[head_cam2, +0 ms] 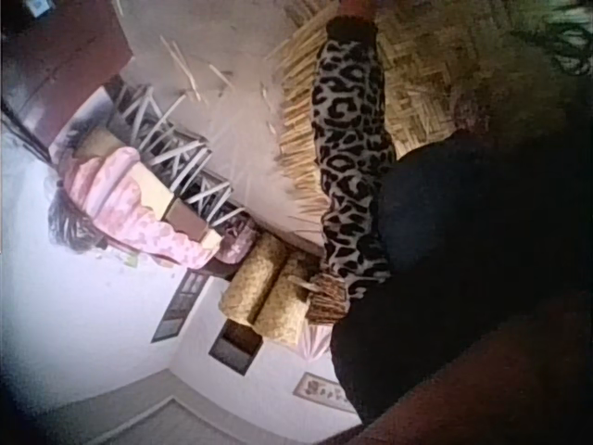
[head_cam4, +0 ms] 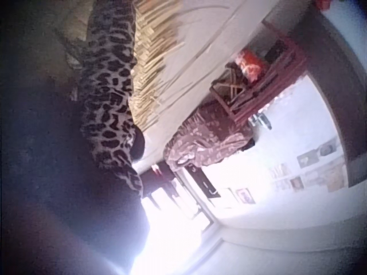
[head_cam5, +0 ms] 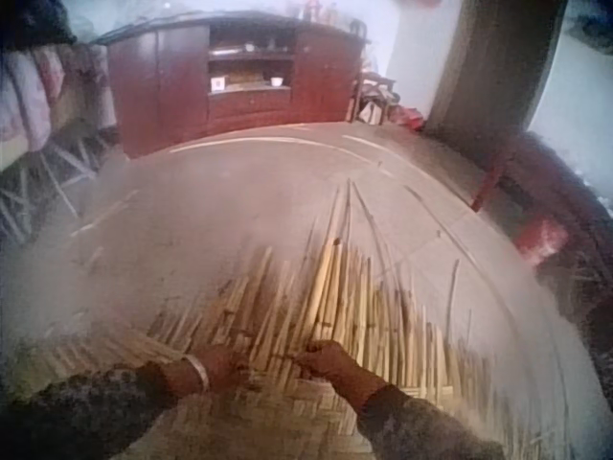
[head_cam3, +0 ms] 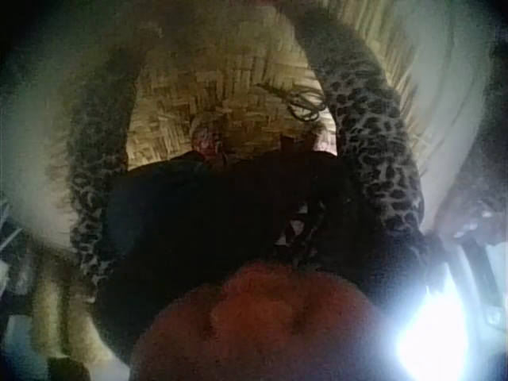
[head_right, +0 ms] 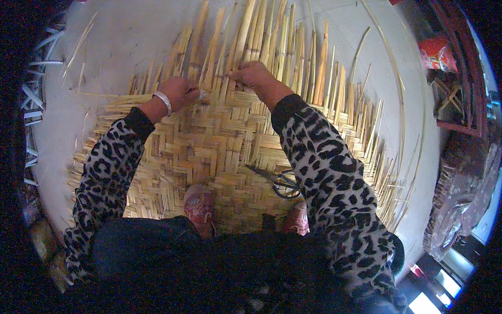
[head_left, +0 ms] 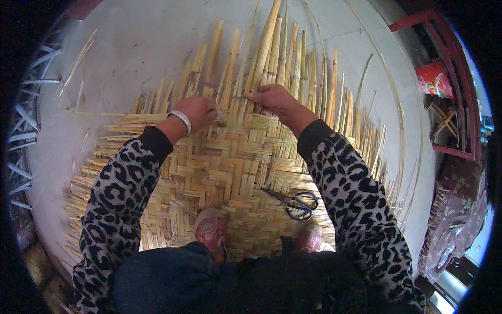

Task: The person weaves a flat mat using thin bamboo strips, interlacing them by hand and trimming excess with scissors. The person sits on the floor and repeatedly threads strips through the existing weave, adjusting alignment and cutting protruding ends.

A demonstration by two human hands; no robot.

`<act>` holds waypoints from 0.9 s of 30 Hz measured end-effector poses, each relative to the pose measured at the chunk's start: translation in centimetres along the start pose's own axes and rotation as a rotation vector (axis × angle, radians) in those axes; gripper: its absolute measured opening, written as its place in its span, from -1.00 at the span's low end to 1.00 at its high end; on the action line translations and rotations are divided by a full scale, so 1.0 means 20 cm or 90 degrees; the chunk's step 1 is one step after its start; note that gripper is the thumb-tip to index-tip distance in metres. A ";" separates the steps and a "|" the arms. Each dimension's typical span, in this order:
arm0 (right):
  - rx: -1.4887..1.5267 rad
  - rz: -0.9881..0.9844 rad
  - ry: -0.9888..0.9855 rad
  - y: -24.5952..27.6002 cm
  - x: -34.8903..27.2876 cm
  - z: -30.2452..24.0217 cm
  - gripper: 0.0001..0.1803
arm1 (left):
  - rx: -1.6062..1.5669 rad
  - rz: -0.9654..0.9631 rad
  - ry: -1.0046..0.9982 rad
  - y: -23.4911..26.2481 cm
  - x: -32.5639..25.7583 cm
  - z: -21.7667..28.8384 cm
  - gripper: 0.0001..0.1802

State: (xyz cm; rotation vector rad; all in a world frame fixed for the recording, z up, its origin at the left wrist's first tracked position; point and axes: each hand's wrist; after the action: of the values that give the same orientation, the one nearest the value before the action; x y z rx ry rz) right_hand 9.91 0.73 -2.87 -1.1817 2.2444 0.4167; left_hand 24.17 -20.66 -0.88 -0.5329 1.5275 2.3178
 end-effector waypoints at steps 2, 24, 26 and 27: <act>-0.045 0.015 -0.015 -0.03 -0.02 -0.01 -0.73 | -0.016 0.001 -0.003 -0.01 0.01 -0.01 -0.70; -0.441 0.218 0.137 -0.08 -0.03 0.03 -0.58 | -0.055 -0.028 -0.051 0.00 0.07 -0.10 -0.70; -0.479 0.198 0.105 -0.06 0.00 0.03 -0.55 | -0.039 -0.022 -0.058 0.02 0.05 -0.11 -0.70; -0.505 0.189 0.065 -0.07 0.01 0.03 -0.53 | -0.031 -0.025 -0.054 0.04 0.03 -0.12 -0.71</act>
State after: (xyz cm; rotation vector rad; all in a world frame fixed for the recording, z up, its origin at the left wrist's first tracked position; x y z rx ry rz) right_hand 11.11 0.16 -3.42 -1.2288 2.4159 1.4952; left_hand 23.60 -23.26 -1.33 -0.4651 1.4131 2.3223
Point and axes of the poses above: each hand's wrist, its own x-axis towards the middle knuckle, its own y-axis out of the back of the hand, z = x × y, and after that the axes turned 6 degrees about -z, right-handed
